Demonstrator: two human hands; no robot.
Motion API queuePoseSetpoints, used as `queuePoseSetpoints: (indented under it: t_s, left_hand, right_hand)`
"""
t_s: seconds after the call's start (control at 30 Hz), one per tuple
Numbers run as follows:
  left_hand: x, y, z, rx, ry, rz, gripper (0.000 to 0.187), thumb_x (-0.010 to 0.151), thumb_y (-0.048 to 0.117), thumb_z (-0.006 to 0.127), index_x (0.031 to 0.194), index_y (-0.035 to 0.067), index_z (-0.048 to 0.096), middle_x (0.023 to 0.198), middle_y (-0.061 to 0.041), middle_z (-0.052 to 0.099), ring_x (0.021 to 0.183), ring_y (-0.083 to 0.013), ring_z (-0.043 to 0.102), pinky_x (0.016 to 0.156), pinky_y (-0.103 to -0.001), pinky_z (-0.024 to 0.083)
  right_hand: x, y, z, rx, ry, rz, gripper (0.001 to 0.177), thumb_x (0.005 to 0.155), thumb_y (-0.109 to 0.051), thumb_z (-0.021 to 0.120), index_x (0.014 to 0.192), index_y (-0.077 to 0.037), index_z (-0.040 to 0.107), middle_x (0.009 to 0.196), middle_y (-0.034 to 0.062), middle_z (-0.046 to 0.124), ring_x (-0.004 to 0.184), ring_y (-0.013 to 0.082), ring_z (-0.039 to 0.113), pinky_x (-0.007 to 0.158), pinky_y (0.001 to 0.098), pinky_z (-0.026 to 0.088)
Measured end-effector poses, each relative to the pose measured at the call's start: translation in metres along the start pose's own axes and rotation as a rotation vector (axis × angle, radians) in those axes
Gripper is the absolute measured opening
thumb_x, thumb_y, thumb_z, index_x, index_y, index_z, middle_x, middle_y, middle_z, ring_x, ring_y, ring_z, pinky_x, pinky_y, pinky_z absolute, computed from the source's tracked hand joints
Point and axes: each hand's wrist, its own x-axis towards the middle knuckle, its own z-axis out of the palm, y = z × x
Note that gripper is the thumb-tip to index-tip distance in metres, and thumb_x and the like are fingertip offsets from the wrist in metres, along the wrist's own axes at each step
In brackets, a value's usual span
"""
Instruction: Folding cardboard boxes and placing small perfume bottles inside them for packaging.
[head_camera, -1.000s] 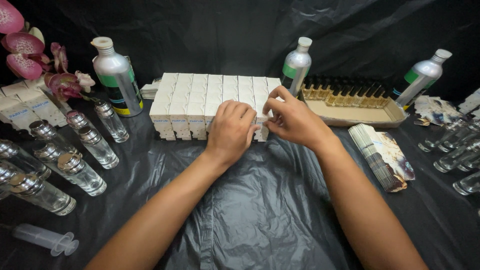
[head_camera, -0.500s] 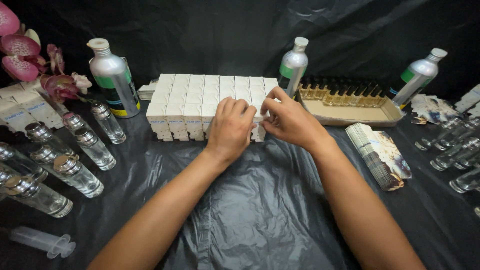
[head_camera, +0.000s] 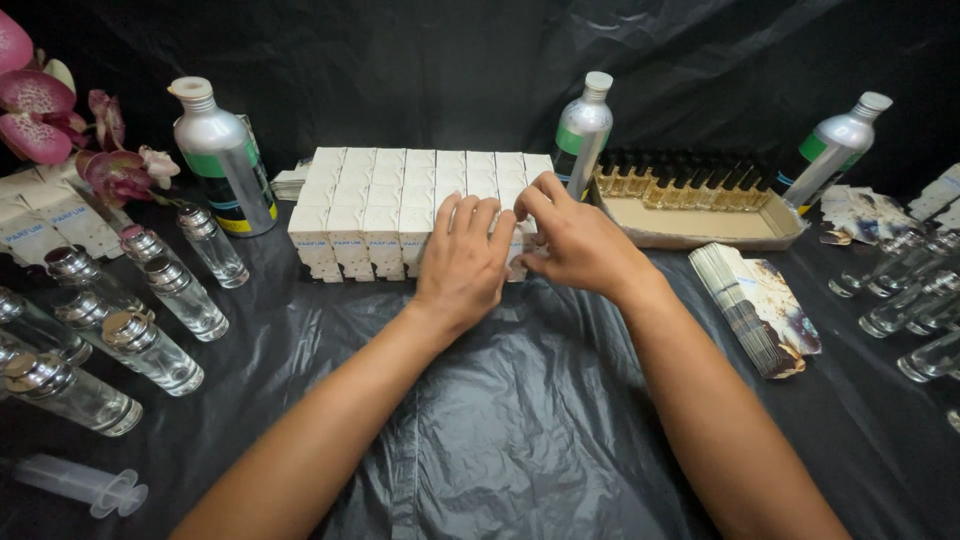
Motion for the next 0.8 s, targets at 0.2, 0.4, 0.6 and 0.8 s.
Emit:
queuePoseSetpoints:
  t_s: [0.2,0.4,0.6,0.8]
  left_hand:
    - [-0.006,-0.001,0.019,0.091,0.017,0.007,0.080,0.057,0.021,0.097,0.122,0.000,0.056,0.117,-0.021,0.054,0.118,-0.0395,0.049,0.116,-0.059,0.025]
    - [-0.006,0.001,0.020,0.116,0.019,-0.002,0.077,0.058,0.020,0.096,0.120,0.001,0.055,0.116,-0.019,0.054,0.117,-0.0375,0.050,0.116,-0.057,0.025]
    - [-0.005,0.004,0.016,0.070,0.059,-0.012,0.069,0.067,0.020,0.091,0.122,-0.001,0.055,0.115,-0.020,0.054,0.116,-0.0378,0.050,0.114,-0.056,0.027]
    - [0.016,0.027,-0.004,-0.074,0.211,0.036,0.040,0.083,0.018,0.075,0.113,0.000,0.057,0.112,-0.017,0.052,0.111,-0.0364,0.050,0.107,-0.051,0.037]
  right_hand:
    - [0.000,0.010,0.013,-0.060,-0.024,0.021,0.050,0.076,-0.018,0.081,0.111,-0.013,0.046,0.106,0.0108,0.047,0.065,0.0508,0.065,0.055,0.0616,0.054]
    - [-0.002,0.007,0.012,-0.089,-0.003,0.019,0.048,0.077,-0.019,0.080,0.108,-0.013,0.044,0.103,0.0096,0.045,0.066,0.0518,0.064,0.053,0.0610,0.053]
    - [-0.001,-0.002,-0.003,-0.042,-0.013,0.022,0.049,0.077,-0.026,0.082,0.111,-0.014,0.047,0.100,0.0091,0.049,0.068,0.0483,0.066,0.057,0.0589,0.054]
    - [-0.011,-0.005,-0.049,0.083,-0.013,0.058,0.037,0.083,-0.015,0.075,0.109,-0.004,0.052,0.091,0.0194,0.059,0.074,0.0468,0.067,0.060,0.0590,0.051]
